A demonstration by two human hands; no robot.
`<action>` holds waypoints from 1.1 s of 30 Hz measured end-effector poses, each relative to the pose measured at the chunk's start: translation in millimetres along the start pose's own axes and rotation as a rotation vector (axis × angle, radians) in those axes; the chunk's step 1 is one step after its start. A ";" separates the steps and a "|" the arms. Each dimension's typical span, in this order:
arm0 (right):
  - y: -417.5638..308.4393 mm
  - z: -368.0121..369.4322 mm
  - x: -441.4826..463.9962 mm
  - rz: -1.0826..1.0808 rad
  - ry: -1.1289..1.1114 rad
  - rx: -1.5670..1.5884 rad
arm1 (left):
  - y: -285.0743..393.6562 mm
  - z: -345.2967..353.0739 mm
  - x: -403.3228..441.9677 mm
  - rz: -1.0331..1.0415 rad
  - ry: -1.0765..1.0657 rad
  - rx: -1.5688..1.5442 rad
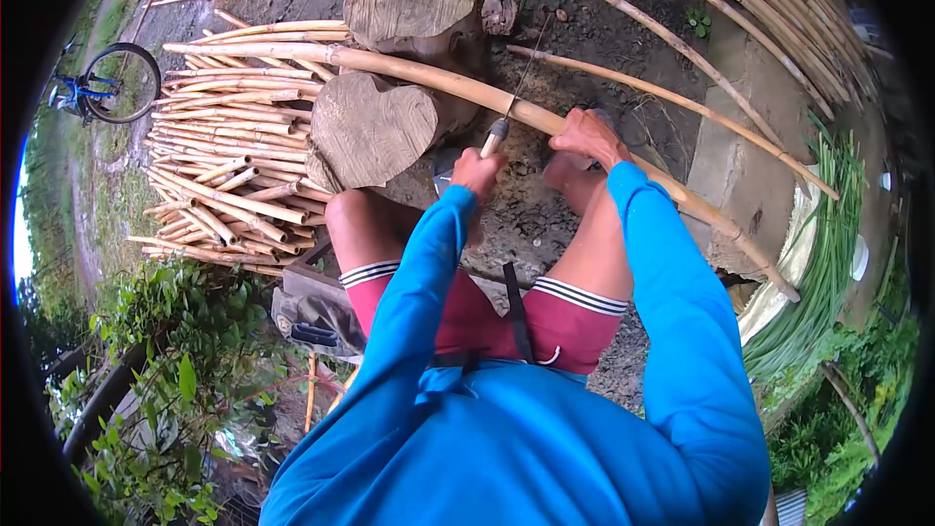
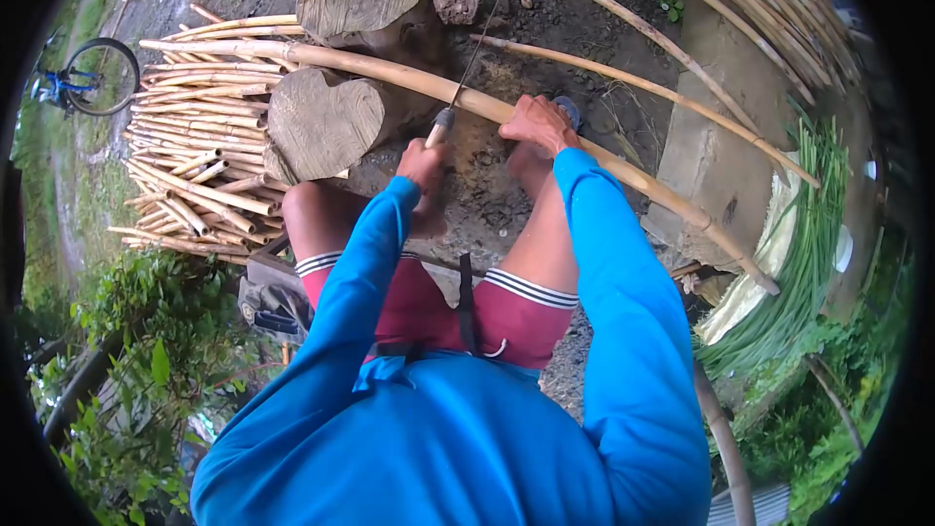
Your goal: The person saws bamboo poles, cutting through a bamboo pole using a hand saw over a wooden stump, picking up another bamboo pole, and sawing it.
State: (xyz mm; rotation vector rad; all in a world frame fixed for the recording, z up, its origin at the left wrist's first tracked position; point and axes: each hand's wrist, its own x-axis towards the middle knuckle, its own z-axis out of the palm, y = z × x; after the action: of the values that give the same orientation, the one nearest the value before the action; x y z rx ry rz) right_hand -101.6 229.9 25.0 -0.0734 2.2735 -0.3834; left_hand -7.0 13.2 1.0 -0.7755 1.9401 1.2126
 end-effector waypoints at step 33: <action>-1.6 -9.6 7.0 -0.020 0.079 -0.023 | -114.0 -31.9 -94.3 0.303 0.078 0.283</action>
State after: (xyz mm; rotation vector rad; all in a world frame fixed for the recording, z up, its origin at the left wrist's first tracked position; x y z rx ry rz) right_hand -113.5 229.5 26.5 -0.0950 2.3571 -0.3767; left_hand 127.9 -48.3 31.6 -0.3974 2.2914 1.0543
